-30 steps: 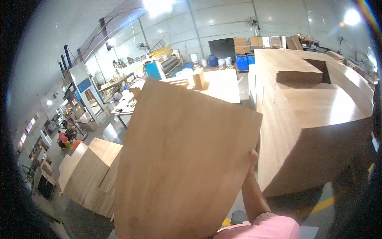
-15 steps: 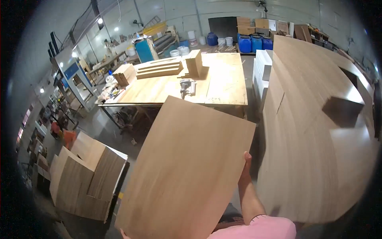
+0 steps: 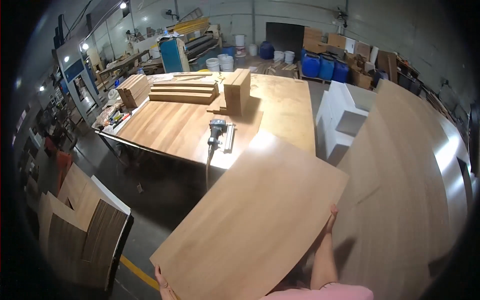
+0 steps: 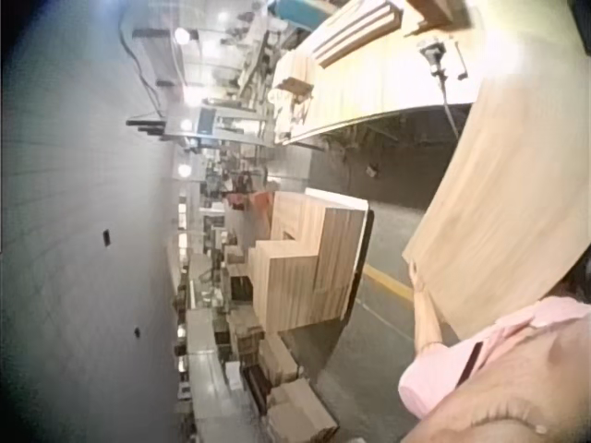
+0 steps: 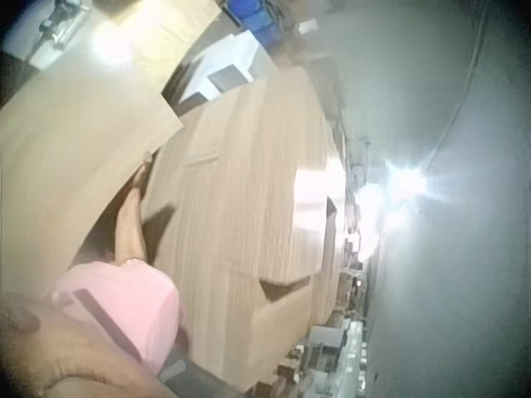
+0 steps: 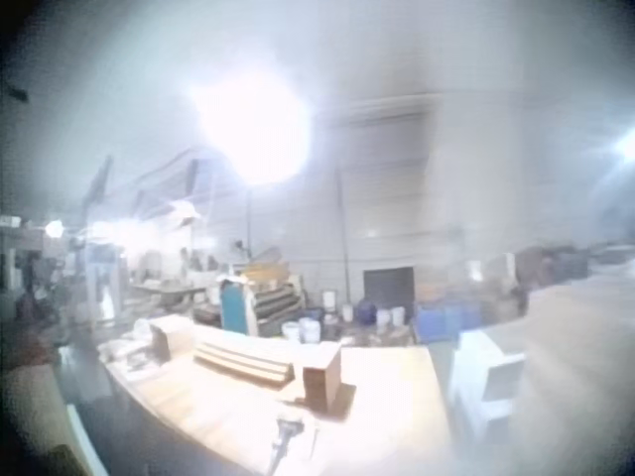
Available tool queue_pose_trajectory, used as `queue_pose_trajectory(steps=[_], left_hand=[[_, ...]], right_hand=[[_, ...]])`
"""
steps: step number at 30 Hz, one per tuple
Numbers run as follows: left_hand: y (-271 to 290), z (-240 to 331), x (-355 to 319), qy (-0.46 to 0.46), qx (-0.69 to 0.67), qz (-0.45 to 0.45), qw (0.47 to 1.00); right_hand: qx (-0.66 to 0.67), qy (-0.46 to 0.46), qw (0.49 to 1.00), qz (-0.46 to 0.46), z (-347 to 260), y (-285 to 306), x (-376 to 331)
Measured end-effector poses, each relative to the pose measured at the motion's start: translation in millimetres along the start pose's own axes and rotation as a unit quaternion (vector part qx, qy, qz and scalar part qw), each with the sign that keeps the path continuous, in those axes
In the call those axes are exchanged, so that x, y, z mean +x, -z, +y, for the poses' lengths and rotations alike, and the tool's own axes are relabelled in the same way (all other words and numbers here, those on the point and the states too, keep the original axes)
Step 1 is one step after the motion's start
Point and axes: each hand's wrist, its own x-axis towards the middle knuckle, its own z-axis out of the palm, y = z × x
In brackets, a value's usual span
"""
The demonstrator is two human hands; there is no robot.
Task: The person carries wooden boards to a workbench, aligns wooden strips onto a panel, and fastens them with a pneumatic nail gun. The person then taps the wooden pieces with a hammer.
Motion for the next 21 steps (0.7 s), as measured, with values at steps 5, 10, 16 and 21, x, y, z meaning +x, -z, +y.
queue_pose_trajectory(steps=[5, 10, 16, 21], left_hand=[[-87.0, -31.0, 57.6, 0.025, -0.014, 0.024, 0.999], [-171.0, -73.4, 92.2, 0.038, -0.049, 0.08, 0.995], [-258.5, -109.3, 134.4, 0.057, -0.089, 0.112, 0.988], [-296.3, -115.0, 161.7, 0.066, -0.1, 0.133, 0.984]], right_hand=[[0.025, -0.002, 1.0, 0.003, -9.5, -11.1, 136.6], [-0.012, -0.028, 0.999, -0.026, -25.6, -21.4, 281.9], [0.043, -0.06, 0.992, -0.098, 27.1, 26.4, 487.5], [0.002, -0.059, 0.994, -0.094, 33.8, 13.0, 570.4]])
